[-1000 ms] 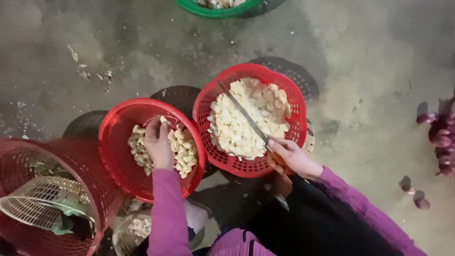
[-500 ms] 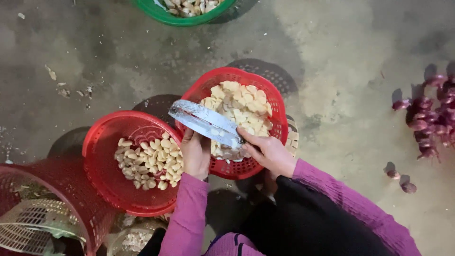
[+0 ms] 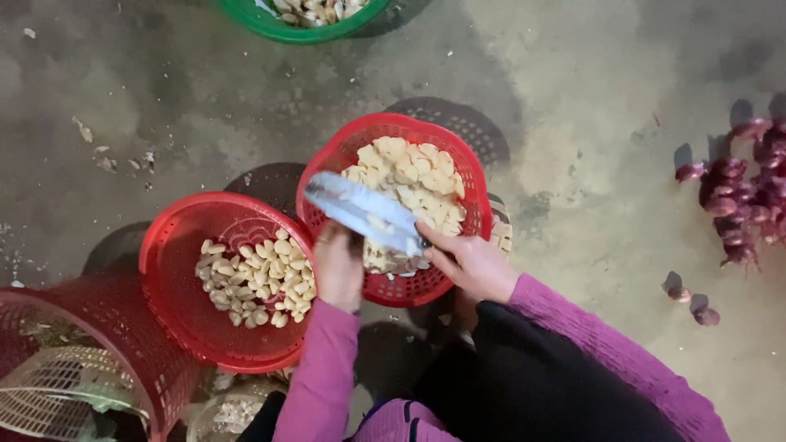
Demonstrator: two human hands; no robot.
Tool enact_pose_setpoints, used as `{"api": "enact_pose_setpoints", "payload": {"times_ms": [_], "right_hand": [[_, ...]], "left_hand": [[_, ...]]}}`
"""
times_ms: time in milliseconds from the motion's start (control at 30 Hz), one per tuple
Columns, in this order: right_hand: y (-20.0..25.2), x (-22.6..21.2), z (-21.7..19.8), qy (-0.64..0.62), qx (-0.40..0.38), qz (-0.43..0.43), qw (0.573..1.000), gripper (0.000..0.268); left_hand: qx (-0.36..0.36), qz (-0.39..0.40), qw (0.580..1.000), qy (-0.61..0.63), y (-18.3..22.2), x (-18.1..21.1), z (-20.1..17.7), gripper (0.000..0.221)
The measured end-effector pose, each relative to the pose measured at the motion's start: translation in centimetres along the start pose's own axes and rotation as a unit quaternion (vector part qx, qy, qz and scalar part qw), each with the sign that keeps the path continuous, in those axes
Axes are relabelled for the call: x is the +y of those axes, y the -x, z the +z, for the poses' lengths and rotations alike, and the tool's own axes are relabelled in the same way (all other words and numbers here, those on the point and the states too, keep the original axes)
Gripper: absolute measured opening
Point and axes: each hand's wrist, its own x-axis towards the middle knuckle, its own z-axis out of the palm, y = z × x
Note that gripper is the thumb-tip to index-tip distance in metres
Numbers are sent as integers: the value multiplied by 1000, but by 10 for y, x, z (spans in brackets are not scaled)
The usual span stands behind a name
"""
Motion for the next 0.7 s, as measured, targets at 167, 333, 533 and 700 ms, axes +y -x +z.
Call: {"api": "enact_pose_setpoints", "payload": {"times_ms": [167, 333, 533, 700], "right_hand": [[-6, 3, 1, 19, 21, -32, 999, 48], [-8, 0, -5, -12, 52, -28, 998, 46], [-13, 23, 4, 30, 27, -28, 999, 52], [1, -1, -1, 36, 8, -54, 998, 48]], "left_hand": [[-15, -21, 1000, 14, 10, -7, 11, 12], [-28, -46, 998, 33, 15, -4, 21, 7], [-25, -15, 1000, 0, -3, -10, 9, 13], [-37, -58, 997, 43, -42, -37, -21, 12]]}}
